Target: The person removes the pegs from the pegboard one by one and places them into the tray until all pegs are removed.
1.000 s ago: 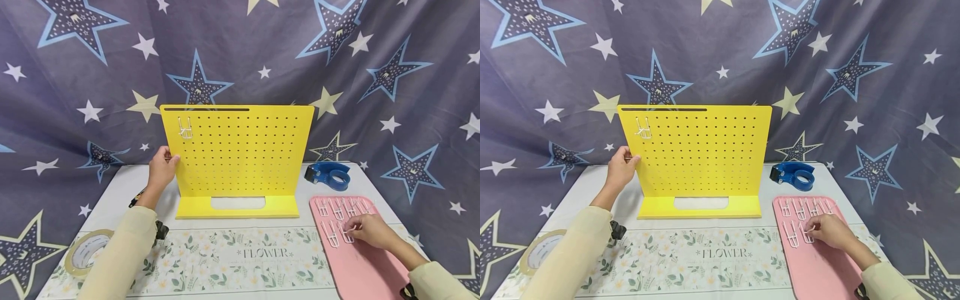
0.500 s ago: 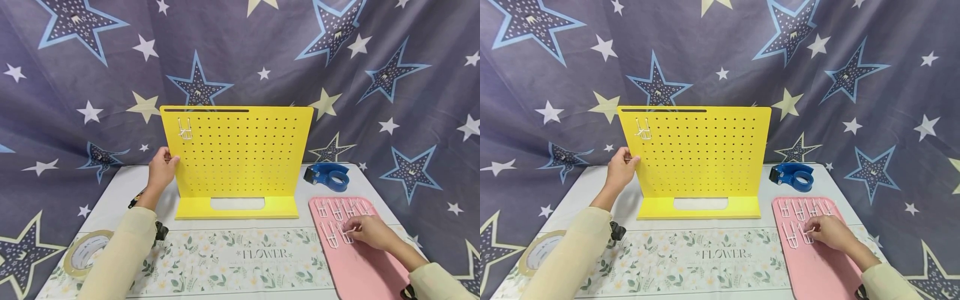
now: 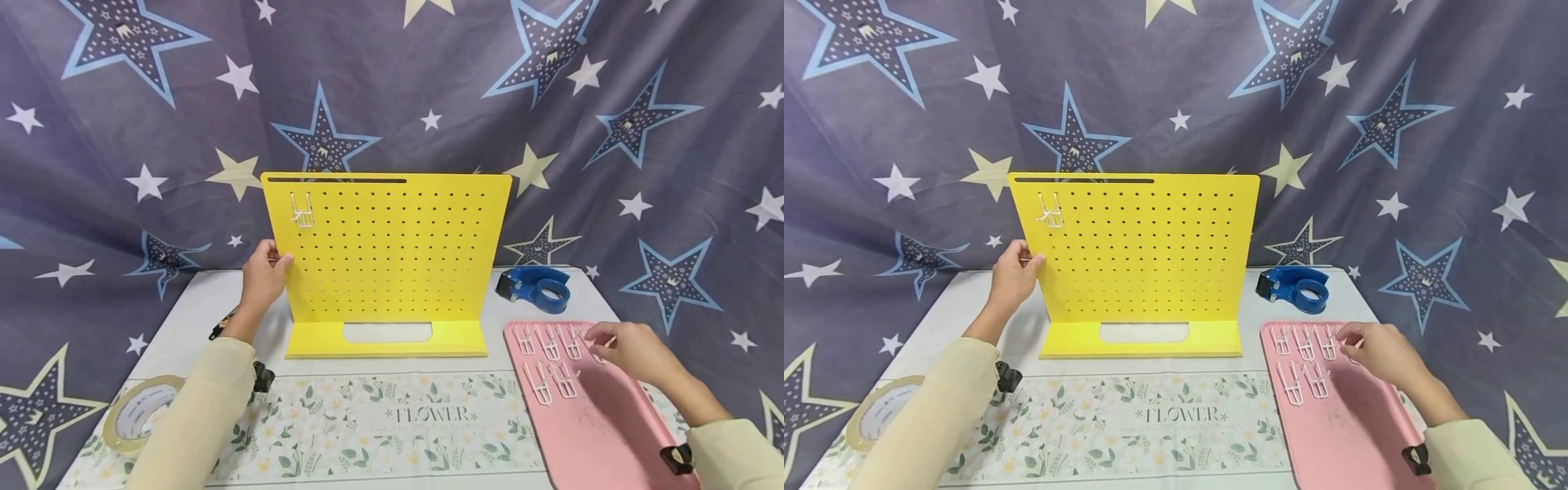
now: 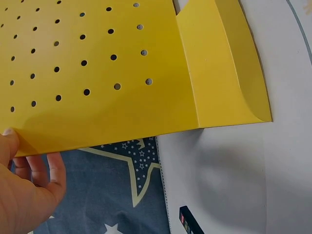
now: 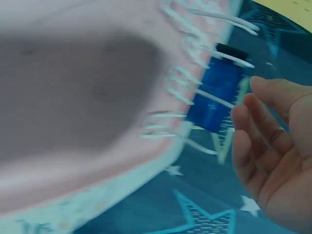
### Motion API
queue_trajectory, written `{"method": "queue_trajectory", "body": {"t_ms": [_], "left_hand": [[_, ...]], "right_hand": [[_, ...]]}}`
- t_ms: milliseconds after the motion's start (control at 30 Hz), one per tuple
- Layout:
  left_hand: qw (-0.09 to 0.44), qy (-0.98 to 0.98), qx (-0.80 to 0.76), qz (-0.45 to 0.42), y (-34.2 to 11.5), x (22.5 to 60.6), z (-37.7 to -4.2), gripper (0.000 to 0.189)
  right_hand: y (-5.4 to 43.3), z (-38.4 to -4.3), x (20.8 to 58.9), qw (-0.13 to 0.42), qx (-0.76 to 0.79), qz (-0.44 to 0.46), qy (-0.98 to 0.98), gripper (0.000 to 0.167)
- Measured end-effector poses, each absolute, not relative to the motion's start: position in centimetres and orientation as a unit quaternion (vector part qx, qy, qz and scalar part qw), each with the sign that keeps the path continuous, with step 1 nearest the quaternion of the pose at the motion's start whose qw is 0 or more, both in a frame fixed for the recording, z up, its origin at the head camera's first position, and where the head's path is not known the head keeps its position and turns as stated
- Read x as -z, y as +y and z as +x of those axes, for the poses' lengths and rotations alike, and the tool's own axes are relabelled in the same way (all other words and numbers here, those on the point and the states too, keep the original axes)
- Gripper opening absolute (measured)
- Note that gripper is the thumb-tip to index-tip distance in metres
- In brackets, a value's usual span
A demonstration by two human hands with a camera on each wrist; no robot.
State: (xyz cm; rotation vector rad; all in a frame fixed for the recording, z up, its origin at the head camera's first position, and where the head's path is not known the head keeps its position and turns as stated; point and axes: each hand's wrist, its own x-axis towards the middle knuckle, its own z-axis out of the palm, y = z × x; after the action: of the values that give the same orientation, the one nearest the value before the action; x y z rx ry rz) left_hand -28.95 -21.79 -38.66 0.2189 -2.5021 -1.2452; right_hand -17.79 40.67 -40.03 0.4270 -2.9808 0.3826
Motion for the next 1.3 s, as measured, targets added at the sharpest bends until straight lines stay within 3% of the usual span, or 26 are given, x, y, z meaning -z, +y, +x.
{"method": "queue_trajectory", "body": {"t_ms": [267, 533, 833, 1067, 1300], "left_hand": [[0.176, -0.88, 0.434, 0.072, -21.7, 38.6, -28.9, 0.026], [0.178, -0.879, 0.436, 0.07, -21.7, 38.9, -29.0, 0.026], [0.179, -0.879, 0.436, 0.073, -21.6, 38.9, -29.2, 0.026], [0.179, -0.88, 0.436, 0.064, -21.6, 38.9, -29.2, 0.027], [0.175, -0.88, 0.435, 0.069, -21.8, 39.0, -29.0, 0.025]], "right_hand": [[38.0, -18.8, 35.5, 0.123, -0.125, 0.157, -0.972, 0.012], [34.8, -20.5, 32.7, 0.118, -0.15, 0.159, -0.969, 0.014], [29.2, -23.0, 32.2, 0.165, -0.209, 0.142, -0.953, 0.016], [23.4, -25.3, 32.3, 0.217, -0.255, 0.206, -0.92, 0.012], [17.5, -27.3, 31.7, 0.213, -0.288, 0.244, -0.901, 0.011]]}}
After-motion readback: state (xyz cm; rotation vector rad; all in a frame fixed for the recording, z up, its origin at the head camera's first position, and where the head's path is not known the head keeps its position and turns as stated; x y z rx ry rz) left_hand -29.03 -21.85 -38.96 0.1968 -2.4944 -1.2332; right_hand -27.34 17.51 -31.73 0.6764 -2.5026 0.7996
